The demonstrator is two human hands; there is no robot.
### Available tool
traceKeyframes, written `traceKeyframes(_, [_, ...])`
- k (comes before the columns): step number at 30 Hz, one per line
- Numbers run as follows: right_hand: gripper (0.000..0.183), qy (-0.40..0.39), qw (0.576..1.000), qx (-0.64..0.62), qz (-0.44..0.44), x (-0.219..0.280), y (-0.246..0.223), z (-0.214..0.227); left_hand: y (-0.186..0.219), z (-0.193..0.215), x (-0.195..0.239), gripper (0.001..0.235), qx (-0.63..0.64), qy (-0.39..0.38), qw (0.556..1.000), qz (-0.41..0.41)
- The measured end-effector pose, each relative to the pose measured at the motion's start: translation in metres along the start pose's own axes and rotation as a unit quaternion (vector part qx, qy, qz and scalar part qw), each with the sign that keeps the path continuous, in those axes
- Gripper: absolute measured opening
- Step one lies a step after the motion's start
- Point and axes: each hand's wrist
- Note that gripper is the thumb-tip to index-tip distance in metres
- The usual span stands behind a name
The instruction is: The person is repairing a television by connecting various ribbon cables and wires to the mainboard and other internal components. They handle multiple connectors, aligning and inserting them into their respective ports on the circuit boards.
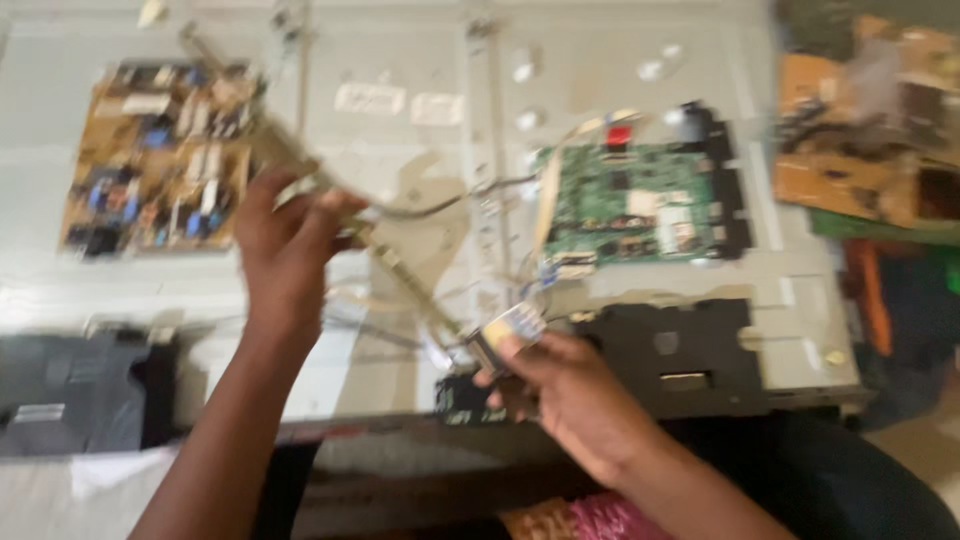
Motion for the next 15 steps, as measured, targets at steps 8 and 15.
traceKeyframes(8, [0.022,0.002,0.977,0.17,0.131,0.003,-0.005,0.0,0.013,-0.009,0.0,0.044,0.05,-0.03,0.995,0.084])
traceKeyframes(15, [0.014,0.111,0.844,0.419,0.316,0.008,-0.014,0.018,0.026,-0.04,0.009,0.053,-0.104,-0.063,0.993,0.001])
Point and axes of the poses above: each hand's wrist, its own x-axis away from the middle knuckle, its own z-axis out of the back of the hand, y = z × x, and after that the axes turned 4 degrees about y, right-handed
